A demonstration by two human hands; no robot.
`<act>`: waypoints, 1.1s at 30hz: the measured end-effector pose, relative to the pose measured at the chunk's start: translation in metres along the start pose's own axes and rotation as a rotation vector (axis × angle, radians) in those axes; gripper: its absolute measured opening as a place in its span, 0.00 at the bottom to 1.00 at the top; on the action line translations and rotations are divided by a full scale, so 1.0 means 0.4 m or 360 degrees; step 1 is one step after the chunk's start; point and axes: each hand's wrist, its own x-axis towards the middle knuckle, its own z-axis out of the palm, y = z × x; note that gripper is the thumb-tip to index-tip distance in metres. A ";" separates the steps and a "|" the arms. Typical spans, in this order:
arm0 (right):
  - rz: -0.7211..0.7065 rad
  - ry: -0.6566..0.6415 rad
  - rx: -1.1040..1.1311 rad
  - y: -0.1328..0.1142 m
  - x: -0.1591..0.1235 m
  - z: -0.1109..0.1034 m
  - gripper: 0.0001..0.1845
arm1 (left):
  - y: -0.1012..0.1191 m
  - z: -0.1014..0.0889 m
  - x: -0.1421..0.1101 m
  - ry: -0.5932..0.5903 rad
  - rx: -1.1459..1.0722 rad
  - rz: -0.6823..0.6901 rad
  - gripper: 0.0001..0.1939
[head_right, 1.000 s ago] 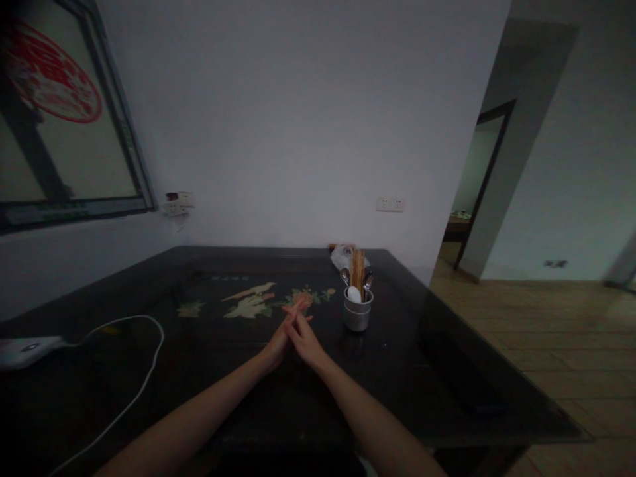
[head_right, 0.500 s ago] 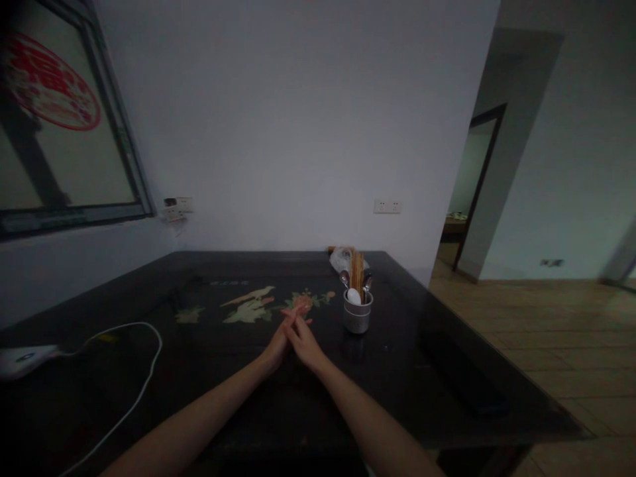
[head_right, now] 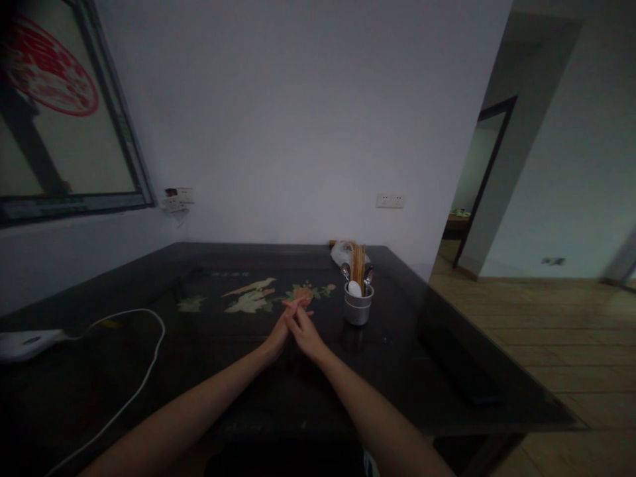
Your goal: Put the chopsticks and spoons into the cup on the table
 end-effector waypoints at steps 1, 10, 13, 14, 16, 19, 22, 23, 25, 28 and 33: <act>0.0000 0.0000 -0.0001 0.000 0.000 -0.001 0.30 | 0.000 -0.001 0.000 -0.0004 0.0008 0.0007 0.29; -0.0032 -0.0045 -0.0039 0.005 0.004 -0.008 0.31 | 0.001 -0.001 0.004 -0.0010 0.0087 0.0028 0.31; -0.0053 -0.0050 -0.0045 0.007 0.003 -0.010 0.30 | 0.006 0.002 0.001 -0.0036 0.0114 0.0051 0.31; -0.0056 -0.0054 -0.0046 0.006 0.003 -0.011 0.31 | 0.008 0.003 0.000 -0.0038 0.0113 0.0052 0.31; -0.0047 -0.0057 -0.0047 0.005 0.002 -0.011 0.31 | 0.009 0.003 -0.001 -0.0039 0.0114 0.0051 0.30; -0.0018 -0.0042 -0.0051 0.001 0.002 -0.012 0.32 | 0.002 -0.001 0.004 -0.0028 0.0135 0.0049 0.30; -0.0009 -0.0038 -0.0050 -0.002 0.003 -0.011 0.31 | -0.007 -0.005 0.012 -0.0014 0.0119 0.0044 0.29; -0.0013 -0.0038 -0.0050 -0.003 0.003 -0.011 0.31 | -0.008 -0.006 0.014 -0.0013 0.0101 0.0041 0.29; -0.0026 -0.0033 -0.0052 -0.003 0.003 -0.010 0.31 | -0.006 -0.005 0.014 -0.0009 0.0070 0.0031 0.28; -0.0031 -0.0029 -0.0052 -0.005 0.001 -0.009 0.30 | 0.006 -0.001 0.008 0.0003 0.0065 0.0046 0.27; -0.0037 -0.0019 -0.0052 -0.014 -0.004 -0.007 0.30 | 0.020 0.007 -0.002 -0.0003 0.0131 0.0063 0.28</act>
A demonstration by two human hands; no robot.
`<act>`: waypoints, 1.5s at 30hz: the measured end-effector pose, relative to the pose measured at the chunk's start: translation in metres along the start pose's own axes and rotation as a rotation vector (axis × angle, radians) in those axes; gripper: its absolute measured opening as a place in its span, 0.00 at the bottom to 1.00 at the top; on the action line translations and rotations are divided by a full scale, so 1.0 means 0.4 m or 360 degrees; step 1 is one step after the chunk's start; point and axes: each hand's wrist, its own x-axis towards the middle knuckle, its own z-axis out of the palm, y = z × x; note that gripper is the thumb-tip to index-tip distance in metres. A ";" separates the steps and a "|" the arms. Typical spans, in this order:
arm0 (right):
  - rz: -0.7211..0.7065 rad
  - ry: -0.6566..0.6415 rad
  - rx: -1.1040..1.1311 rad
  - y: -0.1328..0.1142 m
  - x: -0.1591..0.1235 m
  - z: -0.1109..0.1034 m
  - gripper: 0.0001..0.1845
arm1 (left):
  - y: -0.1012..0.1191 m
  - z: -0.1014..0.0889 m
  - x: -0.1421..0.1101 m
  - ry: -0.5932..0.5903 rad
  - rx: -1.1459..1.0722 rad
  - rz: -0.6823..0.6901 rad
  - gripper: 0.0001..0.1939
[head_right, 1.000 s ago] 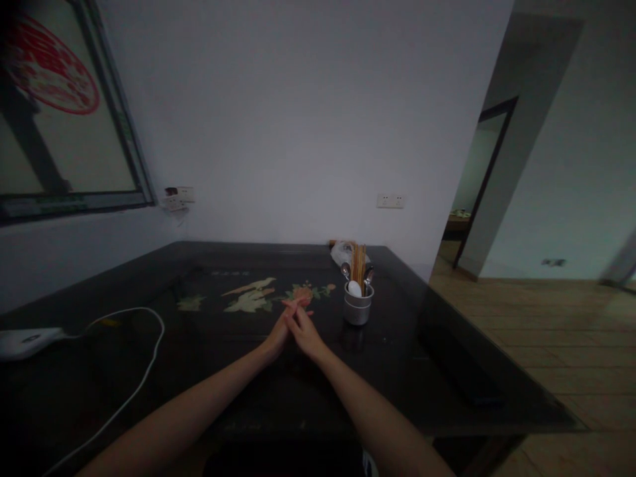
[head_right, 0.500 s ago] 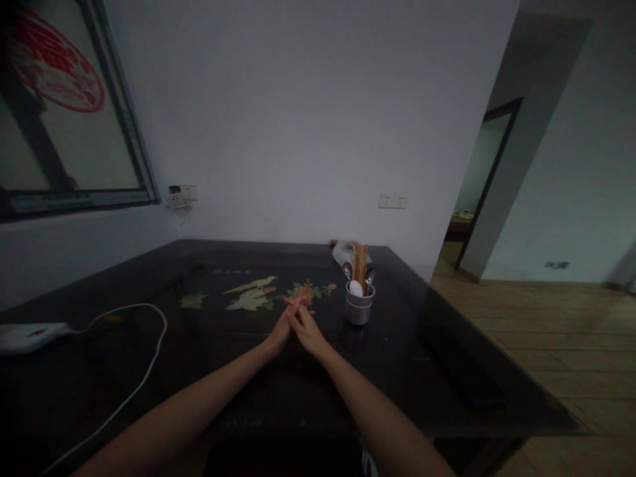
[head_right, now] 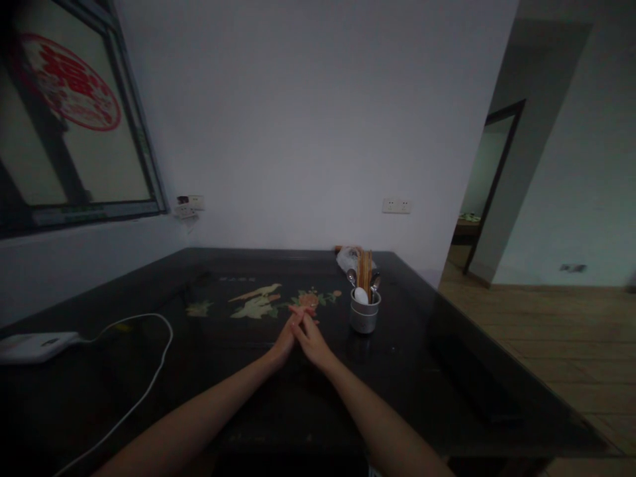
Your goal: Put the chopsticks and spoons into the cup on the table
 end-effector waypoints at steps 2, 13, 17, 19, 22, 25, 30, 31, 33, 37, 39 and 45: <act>-0.0005 -0.0001 -0.0015 -0.004 -0.001 -0.001 0.30 | 0.000 0.001 -0.001 -0.0003 -0.0017 -0.0014 0.27; -0.0009 0.0030 -0.0028 0.009 0.001 0.002 0.29 | -0.001 0.007 -0.004 -0.0024 0.0006 0.0006 0.22; 0.0006 0.0031 -0.0043 0.004 -0.001 0.001 0.28 | -0.004 0.006 -0.005 -0.0020 0.0016 0.0053 0.24; 0.0012 0.0028 -0.0047 0.000 -0.002 0.000 0.28 | -0.008 0.005 -0.004 -0.0023 0.0026 0.0064 0.24; 0.0024 0.0025 -0.0057 0.001 -0.004 -0.002 0.28 | -0.017 0.003 -0.001 -0.0037 0.0050 0.0073 0.23; 0.0006 0.0044 -0.0078 0.008 -0.005 -0.003 0.28 | -0.024 0.002 0.000 -0.0040 0.0065 0.0087 0.23; 0.0000 0.0038 -0.0079 0.018 -0.003 -0.003 0.27 | -0.023 -0.001 -0.002 -0.0051 0.0117 0.0092 0.24; -0.0003 0.0040 -0.0076 0.018 -0.002 -0.002 0.27 | -0.021 -0.001 -0.002 -0.0052 0.0128 0.0090 0.24; -0.0008 0.0051 -0.0071 0.017 -0.001 0.000 0.27 | -0.017 -0.001 -0.003 -0.0043 0.0150 0.0091 0.25; -0.0004 0.0069 -0.0076 0.012 -0.002 0.002 0.27 | -0.015 -0.002 -0.003 -0.0035 0.0207 0.0097 0.26; -0.0007 0.0069 -0.0076 0.011 -0.002 0.001 0.27 | -0.015 -0.002 -0.002 -0.0025 0.0230 0.0110 0.27; -0.0050 0.0057 -0.0081 0.008 -0.003 -0.001 0.26 | -0.008 0.000 -0.007 -0.0049 0.0258 0.0134 0.26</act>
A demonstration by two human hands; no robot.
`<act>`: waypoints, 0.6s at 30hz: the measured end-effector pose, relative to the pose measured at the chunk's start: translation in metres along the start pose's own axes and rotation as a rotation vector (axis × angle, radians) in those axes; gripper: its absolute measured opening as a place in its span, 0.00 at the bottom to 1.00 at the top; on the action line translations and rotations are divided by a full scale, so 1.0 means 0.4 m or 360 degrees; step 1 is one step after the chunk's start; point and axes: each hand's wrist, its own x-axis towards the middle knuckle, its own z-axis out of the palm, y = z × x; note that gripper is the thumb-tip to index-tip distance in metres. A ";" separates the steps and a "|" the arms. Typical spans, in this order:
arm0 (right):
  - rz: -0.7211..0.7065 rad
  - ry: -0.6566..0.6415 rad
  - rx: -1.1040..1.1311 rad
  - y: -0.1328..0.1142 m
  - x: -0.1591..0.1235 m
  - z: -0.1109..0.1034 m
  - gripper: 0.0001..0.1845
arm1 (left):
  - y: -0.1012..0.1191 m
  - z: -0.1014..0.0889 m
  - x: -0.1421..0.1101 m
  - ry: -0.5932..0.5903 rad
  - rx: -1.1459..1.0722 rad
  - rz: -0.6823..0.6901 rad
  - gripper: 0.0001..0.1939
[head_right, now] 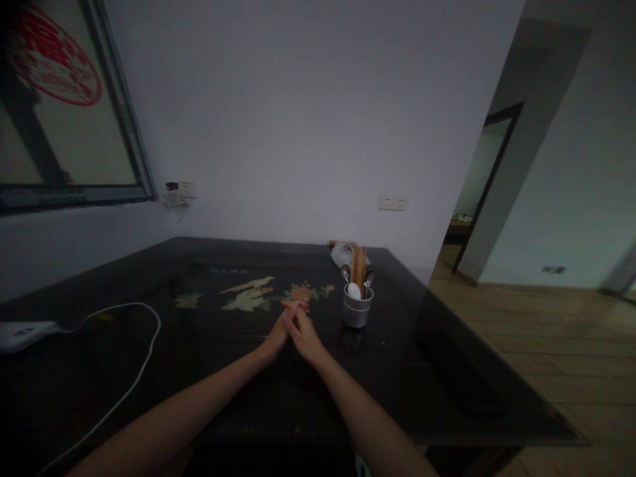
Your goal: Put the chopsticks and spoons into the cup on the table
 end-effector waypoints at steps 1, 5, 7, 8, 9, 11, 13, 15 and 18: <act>-0.0001 -0.0002 -0.0001 0.000 0.000 0.000 0.26 | 0.001 0.000 -0.001 -0.0001 -0.0004 0.0001 0.26; -0.0013 -0.0002 -0.0018 0.006 0.001 0.001 0.25 | 0.005 -0.003 -0.004 0.0009 0.0001 -0.0012 0.25; -0.0033 -0.0013 -0.0017 0.010 0.001 0.001 0.25 | 0.007 -0.003 -0.004 0.0009 0.0030 -0.0012 0.25; -0.0038 -0.0016 -0.0014 0.012 0.001 0.001 0.25 | 0.008 -0.003 -0.004 0.0009 0.0049 -0.0010 0.25; -0.0038 -0.0018 -0.0011 0.013 0.001 0.001 0.25 | 0.009 -0.003 -0.004 0.0011 0.0068 -0.0005 0.25; -0.0031 -0.0013 -0.0008 0.012 0.001 0.000 0.25 | 0.010 -0.002 -0.004 0.0023 0.0095 0.0014 0.25; -0.0017 -0.0006 -0.0009 0.007 0.001 -0.001 0.26 | 0.011 0.000 -0.004 0.0032 0.0092 0.0015 0.25; 0.0004 -0.0009 -0.0014 0.001 0.001 -0.001 0.26 | 0.011 0.002 -0.004 0.0032 0.0079 0.0003 0.26; 0.0017 -0.0020 -0.0019 -0.008 0.001 -0.002 0.26 | 0.011 0.002 -0.004 0.0030 0.0084 -0.0001 0.26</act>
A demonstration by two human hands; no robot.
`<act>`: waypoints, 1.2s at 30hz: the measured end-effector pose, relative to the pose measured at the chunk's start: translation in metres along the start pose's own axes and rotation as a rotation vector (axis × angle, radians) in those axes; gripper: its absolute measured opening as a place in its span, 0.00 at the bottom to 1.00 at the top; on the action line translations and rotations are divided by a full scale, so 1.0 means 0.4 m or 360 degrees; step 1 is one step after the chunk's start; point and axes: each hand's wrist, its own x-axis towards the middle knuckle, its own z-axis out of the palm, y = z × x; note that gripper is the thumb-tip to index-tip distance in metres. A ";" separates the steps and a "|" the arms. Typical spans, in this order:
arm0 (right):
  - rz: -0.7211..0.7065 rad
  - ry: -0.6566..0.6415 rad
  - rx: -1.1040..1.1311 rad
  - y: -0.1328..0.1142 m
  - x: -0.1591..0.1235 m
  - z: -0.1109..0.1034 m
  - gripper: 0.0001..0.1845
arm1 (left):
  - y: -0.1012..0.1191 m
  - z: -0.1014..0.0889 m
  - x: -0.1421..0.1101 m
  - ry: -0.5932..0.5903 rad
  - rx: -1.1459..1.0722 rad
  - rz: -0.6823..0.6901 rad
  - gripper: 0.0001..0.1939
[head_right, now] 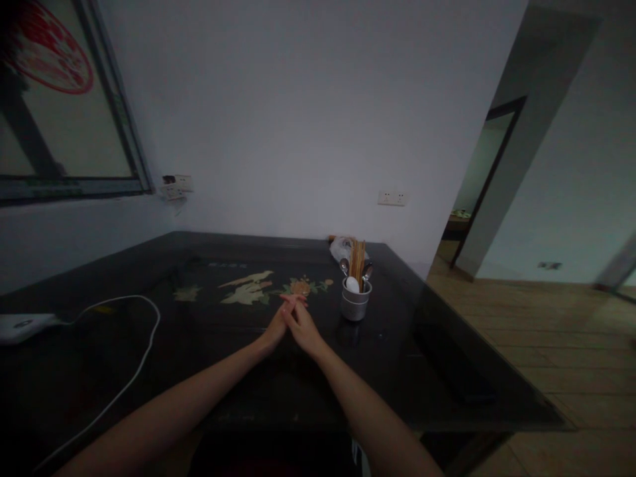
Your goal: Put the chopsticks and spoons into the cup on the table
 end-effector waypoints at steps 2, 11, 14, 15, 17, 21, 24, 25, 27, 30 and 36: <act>-0.0004 -0.0002 -0.0003 -0.004 0.000 -0.001 0.26 | 0.000 0.000 0.000 0.0003 0.0005 0.0002 0.26; -0.0017 -0.0005 -0.0056 -0.007 0.000 -0.004 0.27 | 0.016 -0.001 -0.005 -0.0040 0.0024 -0.0004 0.26; -0.0027 0.0005 -0.0050 -0.006 0.000 -0.004 0.26 | 0.020 -0.003 -0.005 -0.0052 0.0042 -0.0016 0.27; -0.0024 0.0003 -0.0047 -0.007 0.000 -0.004 0.26 | 0.020 -0.003 -0.005 -0.0060 0.0040 -0.0020 0.27; -0.0010 -0.0004 -0.0040 -0.009 0.001 -0.005 0.27 | 0.018 -0.004 -0.004 -0.0072 0.0022 -0.0027 0.28; 0.0010 -0.0006 -0.0017 -0.010 0.002 -0.004 0.27 | 0.011 -0.005 -0.001 -0.0083 -0.0012 -0.0064 0.27; 0.0017 -0.0002 -0.0011 -0.006 0.002 -0.005 0.27 | 0.008 -0.004 0.001 -0.0100 -0.0048 -0.0067 0.27; 0.0015 -0.0006 -0.0013 -0.004 0.002 -0.005 0.27 | 0.008 -0.004 0.001 -0.0099 -0.0060 -0.0066 0.28; 0.0005 -0.0016 -0.0018 0.000 0.002 -0.006 0.27 | 0.009 -0.003 -0.001 -0.0092 -0.0074 -0.0077 0.28; 0.0002 -0.0025 -0.0023 0.004 0.002 -0.007 0.27 | 0.010 -0.001 -0.003 -0.0079 -0.0087 -0.0116 0.28; 0.0008 -0.0029 -0.0032 0.006 0.003 -0.006 0.27 | 0.004 -0.001 0.000 -0.0052 -0.0131 -0.0163 0.28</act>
